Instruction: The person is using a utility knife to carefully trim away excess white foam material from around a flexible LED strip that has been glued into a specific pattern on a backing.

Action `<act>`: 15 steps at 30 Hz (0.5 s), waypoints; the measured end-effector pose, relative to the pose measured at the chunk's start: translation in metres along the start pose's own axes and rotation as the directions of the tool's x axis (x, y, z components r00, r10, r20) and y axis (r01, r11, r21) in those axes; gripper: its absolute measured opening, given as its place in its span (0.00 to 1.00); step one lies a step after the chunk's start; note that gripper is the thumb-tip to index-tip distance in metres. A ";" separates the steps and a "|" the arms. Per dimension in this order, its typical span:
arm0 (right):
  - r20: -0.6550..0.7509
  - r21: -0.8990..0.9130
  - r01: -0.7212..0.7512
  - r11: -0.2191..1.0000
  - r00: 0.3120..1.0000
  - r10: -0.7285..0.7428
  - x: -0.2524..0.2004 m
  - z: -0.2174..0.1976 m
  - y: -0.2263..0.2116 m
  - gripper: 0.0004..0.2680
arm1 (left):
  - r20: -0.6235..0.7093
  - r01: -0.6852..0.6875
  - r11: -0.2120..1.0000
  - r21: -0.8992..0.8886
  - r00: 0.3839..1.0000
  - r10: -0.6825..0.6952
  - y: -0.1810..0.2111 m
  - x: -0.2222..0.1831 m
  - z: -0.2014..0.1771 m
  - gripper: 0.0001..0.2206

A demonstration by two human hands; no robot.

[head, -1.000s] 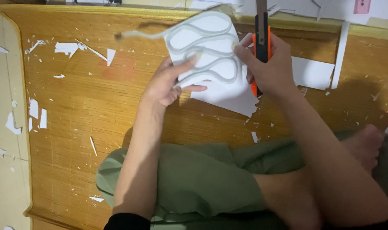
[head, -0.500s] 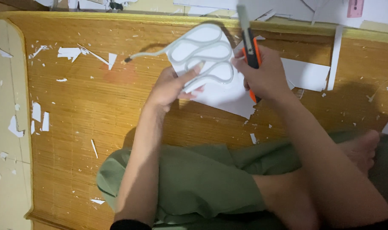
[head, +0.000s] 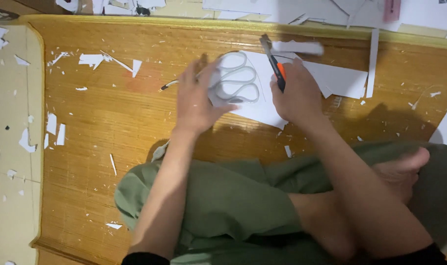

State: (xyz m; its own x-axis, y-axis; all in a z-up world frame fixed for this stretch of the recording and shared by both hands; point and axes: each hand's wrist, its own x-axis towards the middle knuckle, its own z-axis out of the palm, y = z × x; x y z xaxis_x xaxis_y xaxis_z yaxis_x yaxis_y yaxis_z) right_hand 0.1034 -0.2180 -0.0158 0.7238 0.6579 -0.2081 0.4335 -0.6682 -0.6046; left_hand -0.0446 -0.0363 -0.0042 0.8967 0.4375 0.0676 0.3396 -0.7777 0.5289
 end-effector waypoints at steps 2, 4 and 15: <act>-0.080 0.017 0.059 0.998 0.995 -0.057 -0.005 0.009 0.007 0.07 | 0.109 -0.018 0.991 0.136 0.994 0.003 -0.010 0.005 0.031 0.56; -0.161 0.025 0.119 0.993 0.980 -0.114 -0.007 0.017 0.010 0.05 | 0.212 -0.050 0.963 0.266 0.977 -0.008 -0.014 0.014 0.051 0.64; 0.039 0.165 -0.053 0.985 0.998 0.047 -0.033 0.060 0.018 0.09 | 0.107 -0.110 0.924 0.367 0.991 0.075 -0.039 0.009 0.080 0.54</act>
State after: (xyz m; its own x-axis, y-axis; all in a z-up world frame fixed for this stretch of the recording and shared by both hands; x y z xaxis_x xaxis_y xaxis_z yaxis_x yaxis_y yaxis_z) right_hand 0.0549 -0.2310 -0.0664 0.7217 0.6389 -0.2664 0.2999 -0.6354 -0.7116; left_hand -0.0270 -0.0386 -0.0921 0.9449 0.3270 0.0163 0.3196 -0.9321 0.1702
